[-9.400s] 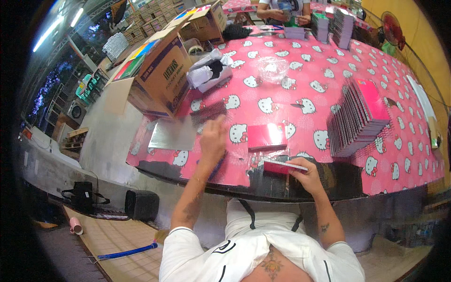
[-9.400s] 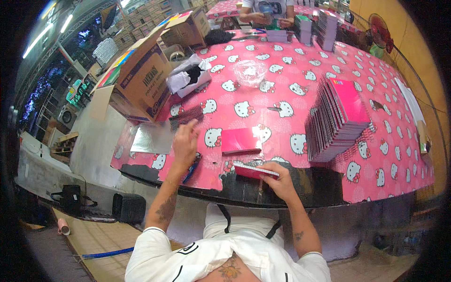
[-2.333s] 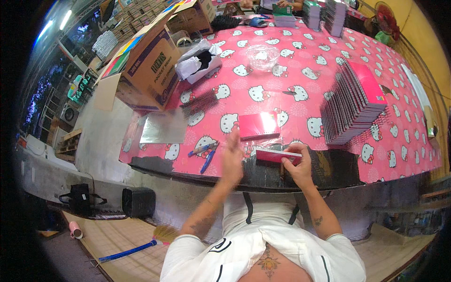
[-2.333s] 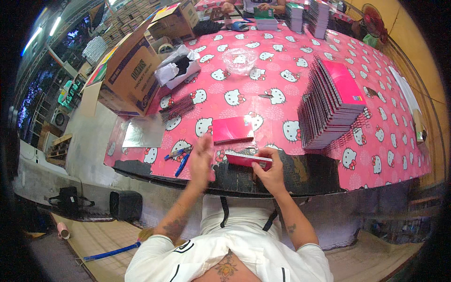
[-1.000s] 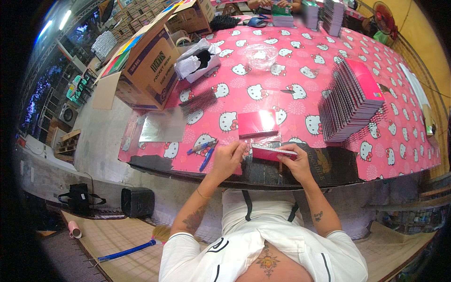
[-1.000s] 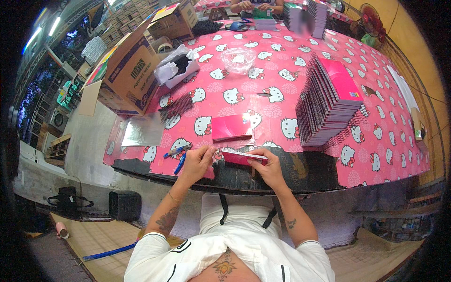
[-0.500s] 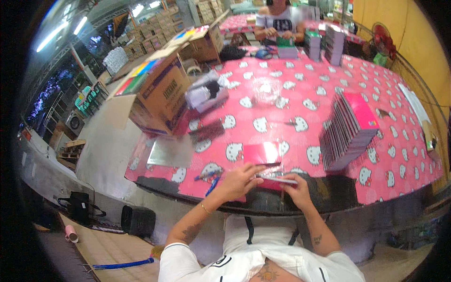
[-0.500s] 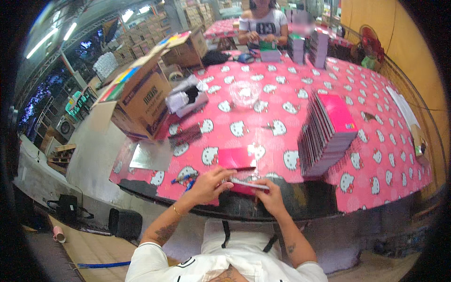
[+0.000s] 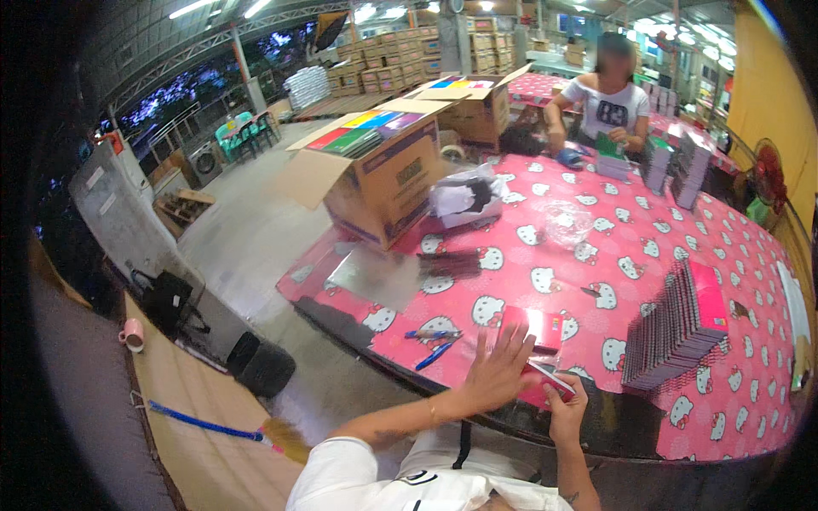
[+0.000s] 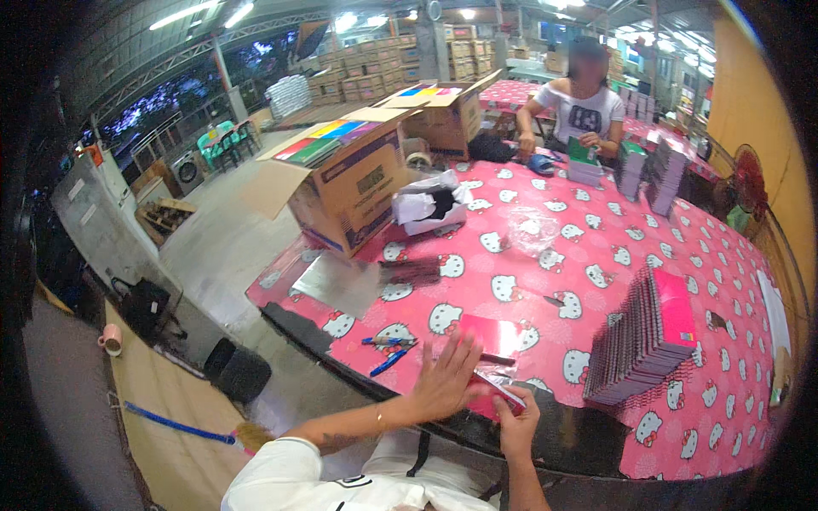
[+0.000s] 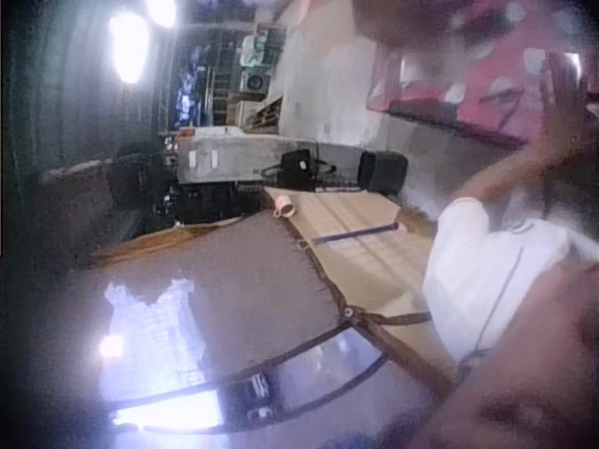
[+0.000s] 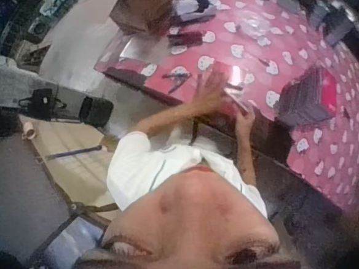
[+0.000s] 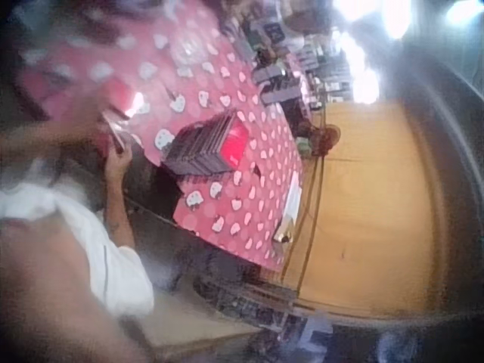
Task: The person puts on a sock and shoe and then wraps pink notebooks individually in clear plastic film by hand, placing them in a vertical stack on a table.
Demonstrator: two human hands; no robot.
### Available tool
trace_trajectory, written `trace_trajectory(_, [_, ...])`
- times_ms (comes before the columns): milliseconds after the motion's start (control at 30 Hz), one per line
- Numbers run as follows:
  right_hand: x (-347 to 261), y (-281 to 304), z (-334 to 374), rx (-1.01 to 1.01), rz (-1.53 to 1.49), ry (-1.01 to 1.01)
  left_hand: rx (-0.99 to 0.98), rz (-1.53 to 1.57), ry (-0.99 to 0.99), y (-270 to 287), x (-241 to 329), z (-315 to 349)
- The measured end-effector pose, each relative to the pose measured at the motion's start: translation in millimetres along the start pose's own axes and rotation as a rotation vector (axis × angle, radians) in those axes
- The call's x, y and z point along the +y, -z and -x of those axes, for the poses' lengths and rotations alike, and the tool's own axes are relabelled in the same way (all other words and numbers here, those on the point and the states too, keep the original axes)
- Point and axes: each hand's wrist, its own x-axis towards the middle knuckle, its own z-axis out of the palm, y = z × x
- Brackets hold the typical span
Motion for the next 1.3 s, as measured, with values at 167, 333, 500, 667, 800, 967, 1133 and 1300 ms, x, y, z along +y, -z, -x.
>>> trace_trajectory(167, [2, 4, -4, 0.036, -0.068, 0.042, 0.104, 0.155, -0.15, -18, 19, 47])
trace_trajectory(333, [-11, -3, 0, 0.018, -0.08, 0.037, -0.099, 0.133, -0.016, -3, 11, 13])
trace_trajectory(500, [9, 22, -2, -0.105, 0.059, 0.075, 0.144, 0.225, -0.092, 5, 11, 15])
trace_trajectory(667, [7, 20, -8, -0.207, 0.023, -0.007, -0.001, 0.312, -0.228, 18, -15, -6])
trace_trajectory(800, [10, 20, -9, -0.244, 0.022, 0.011, 0.045, 0.335, -0.259, 14, -18, -7])
trace_trajectory(967, [10, 21, -7, -0.228, 0.046, -0.002, -0.022, 0.367, -0.331, 18, -23, -13])
trace_trajectory(1133, [0, 17, -6, -0.228, 0.093, 0.049, -0.058, 0.39, -0.338, 20, -27, -18])
trace_trajectory(1300, [6, 28, -9, -0.331, 0.111, -0.07, -0.033, 0.375, -0.317, 19, -24, -15])
